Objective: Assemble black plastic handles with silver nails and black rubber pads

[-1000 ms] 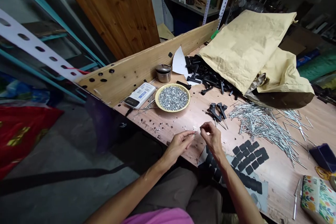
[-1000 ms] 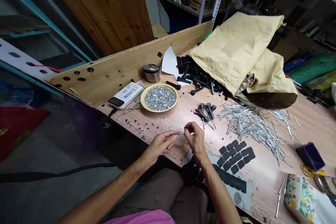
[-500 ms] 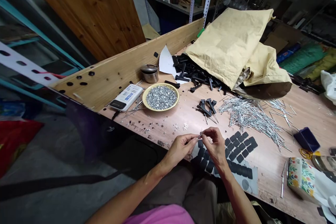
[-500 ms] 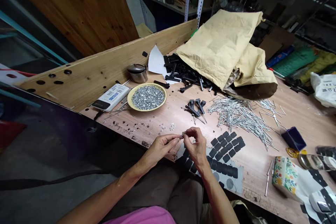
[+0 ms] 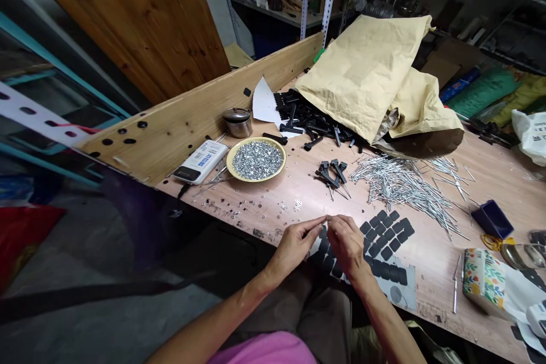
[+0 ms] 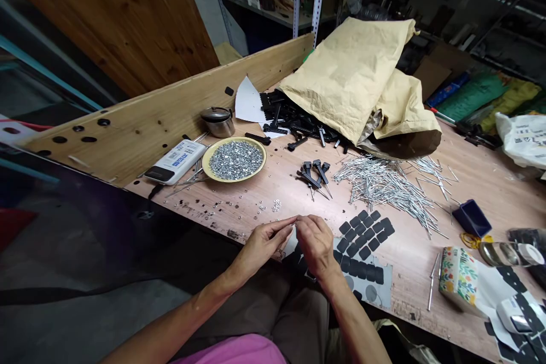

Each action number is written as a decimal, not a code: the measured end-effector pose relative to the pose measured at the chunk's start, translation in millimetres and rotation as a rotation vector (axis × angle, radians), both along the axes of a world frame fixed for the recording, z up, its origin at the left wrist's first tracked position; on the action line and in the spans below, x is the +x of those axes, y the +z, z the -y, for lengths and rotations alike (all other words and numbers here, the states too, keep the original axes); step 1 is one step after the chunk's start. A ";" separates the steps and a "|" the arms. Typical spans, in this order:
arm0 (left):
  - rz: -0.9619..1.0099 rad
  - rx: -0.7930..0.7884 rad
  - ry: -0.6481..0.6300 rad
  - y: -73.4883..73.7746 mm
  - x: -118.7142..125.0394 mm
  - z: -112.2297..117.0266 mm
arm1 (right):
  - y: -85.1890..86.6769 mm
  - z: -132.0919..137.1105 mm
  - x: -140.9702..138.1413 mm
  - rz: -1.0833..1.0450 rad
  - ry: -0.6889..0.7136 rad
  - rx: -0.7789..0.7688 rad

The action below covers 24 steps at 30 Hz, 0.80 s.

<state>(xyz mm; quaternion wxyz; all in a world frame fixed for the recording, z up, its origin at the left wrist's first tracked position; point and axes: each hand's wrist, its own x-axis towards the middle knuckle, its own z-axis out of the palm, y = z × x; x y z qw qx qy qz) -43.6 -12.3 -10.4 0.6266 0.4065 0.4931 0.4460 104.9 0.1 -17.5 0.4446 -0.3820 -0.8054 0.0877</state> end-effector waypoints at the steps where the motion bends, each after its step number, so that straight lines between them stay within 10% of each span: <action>1: -0.003 -0.001 0.005 -0.7 0.4 0.2 | -0.4 0.8 2.5 0.047 0.039 0.017; 11: 0.243 -0.223 -0.287 10.1 -6.3 -2.1 | 37.0 -2.5 21.7 0.047 0.088 -0.343; 24: 0.176 -0.180 -0.356 15.6 -0.2 2.0 | 56.2 -3.1 37.4 0.219 0.240 -0.370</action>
